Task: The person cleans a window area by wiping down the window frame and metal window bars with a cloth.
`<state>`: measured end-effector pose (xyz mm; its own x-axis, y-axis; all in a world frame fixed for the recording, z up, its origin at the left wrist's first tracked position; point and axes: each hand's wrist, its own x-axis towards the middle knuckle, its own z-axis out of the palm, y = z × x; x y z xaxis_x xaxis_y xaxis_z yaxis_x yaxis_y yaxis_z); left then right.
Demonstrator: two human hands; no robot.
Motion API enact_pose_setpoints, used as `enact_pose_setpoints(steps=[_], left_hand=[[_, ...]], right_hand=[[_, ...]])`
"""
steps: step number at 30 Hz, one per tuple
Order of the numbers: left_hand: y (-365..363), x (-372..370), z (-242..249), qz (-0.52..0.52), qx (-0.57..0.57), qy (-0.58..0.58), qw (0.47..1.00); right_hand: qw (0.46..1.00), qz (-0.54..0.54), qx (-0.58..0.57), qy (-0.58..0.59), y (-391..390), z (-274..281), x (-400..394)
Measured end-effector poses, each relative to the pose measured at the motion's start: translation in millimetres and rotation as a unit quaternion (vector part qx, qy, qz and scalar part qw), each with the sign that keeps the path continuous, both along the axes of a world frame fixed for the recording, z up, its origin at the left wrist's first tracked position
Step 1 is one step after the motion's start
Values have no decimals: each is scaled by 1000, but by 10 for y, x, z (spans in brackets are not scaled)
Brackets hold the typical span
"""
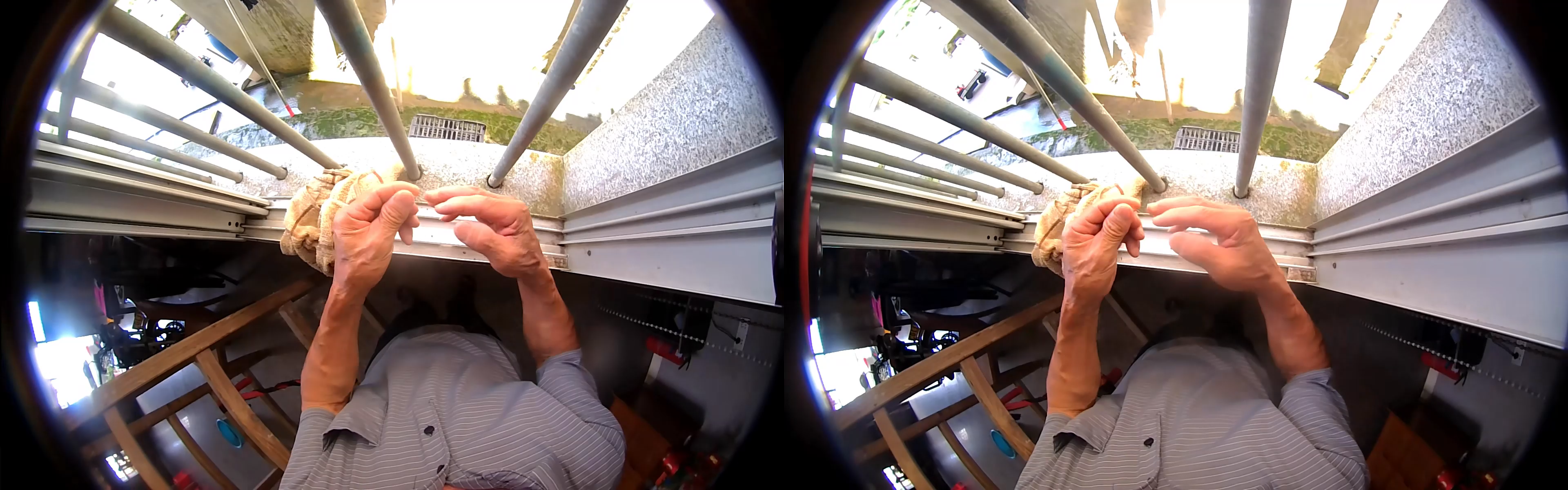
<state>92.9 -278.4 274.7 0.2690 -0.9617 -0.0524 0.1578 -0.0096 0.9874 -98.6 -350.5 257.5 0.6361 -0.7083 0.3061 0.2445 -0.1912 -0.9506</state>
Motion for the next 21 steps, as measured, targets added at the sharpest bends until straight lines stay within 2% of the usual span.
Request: enact_pose_setpoints(steps=[3,7,10,12,21], left_hand=[[6,-21,18,-25,-20,-39,999],[-1,-11,98,-67,-49,-139,987],[-36,12,175,-94,-104,-262,955],[-58,11,221,-98,-124,-303,940],[-75,-70,353,-69,-148,-410,898]], right_hand=[[992,18,112,-56,27,-7,-15],[987,25,135,-81,4,-63,-11],[986,28,140,-83,-21,-91,0],[986,30,147,-75,-32,-84,-5],[974,41,187,-125,-43,-76,69]])
